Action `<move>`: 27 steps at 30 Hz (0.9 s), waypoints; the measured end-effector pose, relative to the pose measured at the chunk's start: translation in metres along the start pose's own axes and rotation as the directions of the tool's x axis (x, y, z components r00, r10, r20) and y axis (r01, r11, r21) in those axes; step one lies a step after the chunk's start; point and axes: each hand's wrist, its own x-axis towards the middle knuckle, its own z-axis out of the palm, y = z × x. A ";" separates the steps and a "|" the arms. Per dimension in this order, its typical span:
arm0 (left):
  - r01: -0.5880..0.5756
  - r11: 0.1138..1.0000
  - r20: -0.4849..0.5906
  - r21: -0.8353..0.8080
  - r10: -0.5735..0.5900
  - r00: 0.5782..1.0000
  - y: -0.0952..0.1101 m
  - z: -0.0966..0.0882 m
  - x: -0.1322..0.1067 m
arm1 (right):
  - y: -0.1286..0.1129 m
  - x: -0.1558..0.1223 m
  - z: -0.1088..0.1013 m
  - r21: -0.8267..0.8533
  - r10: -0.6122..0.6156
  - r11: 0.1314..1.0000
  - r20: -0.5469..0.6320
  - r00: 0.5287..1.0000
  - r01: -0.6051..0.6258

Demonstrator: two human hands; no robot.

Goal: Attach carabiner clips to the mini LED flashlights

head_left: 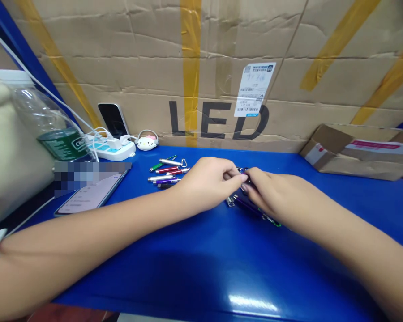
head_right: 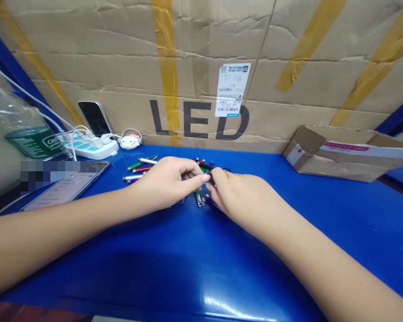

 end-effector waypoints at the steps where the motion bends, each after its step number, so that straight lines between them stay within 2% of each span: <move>1: 0.003 1.000 0.003 -0.007 -0.003 1.000 0.002 0.001 0.003 | 0.003 -0.001 0.000 -0.024 0.003 1.000 0.015 1.000 -0.002; 5: -0.018 0.999 0.056 -0.052 0.020 0.998 0.001 0.005 0.010 | 0.018 -0.002 -0.004 -0.036 0.101 0.994 0.051 0.994 -0.099; 7: -0.105 0.994 0.150 -0.008 0.105 0.983 -0.003 0.009 0.010 | 0.028 0.000 -0.008 -0.014 0.188 0.982 0.059 0.980 -0.187; 9: -0.270 0.954 0.301 0.128 0.222 0.927 -0.007 0.016 0.008 | 0.037 0.002 -0.012 0.029 0.278 0.959 0.075 0.958 -0.280; 11: -0.425 0.858 0.428 0.290 0.281 0.859 -0.009 0.024 0.006 | 0.042 0.004 -0.015 0.107 0.333 0.934 0.087 0.939 -0.341; 13: -0.498 0.771 0.467 0.398 0.297 0.833 -0.010 0.030 0.005 | 0.043 0.004 -0.016 0.210 0.315 0.922 0.083 0.945 -0.326; 15: -0.513 0.735 0.444 0.444 0.317 0.838 -0.011 0.032 0.004 | 0.041 0.004 -0.014 0.303 0.254 0.916 0.067 0.965 -0.262; 17: -0.483 0.744 0.369 0.462 0.334 0.867 -0.012 0.027 0.003 | 0.037 0.004 -0.012 0.363 0.199 0.909 0.060 0.978 -0.207; 21: -0.306 0.818 0.151 0.487 0.267 0.952 -0.019 0.013 0.002 | 0.033 0.004 -0.008 0.411 0.169 0.893 0.069 0.983 -0.183; 23: -0.267 0.839 0.093 0.475 0.253 0.963 -0.023 0.010 0.001 | 0.032 0.004 -0.006 0.414 0.172 0.890 0.087 0.981 -0.193; 27: -0.291 0.859 0.078 0.421 0.285 0.955 -0.026 0.012 0.001 | 0.029 0.005 -0.003 0.410 0.167 0.889 0.120 0.979 -0.202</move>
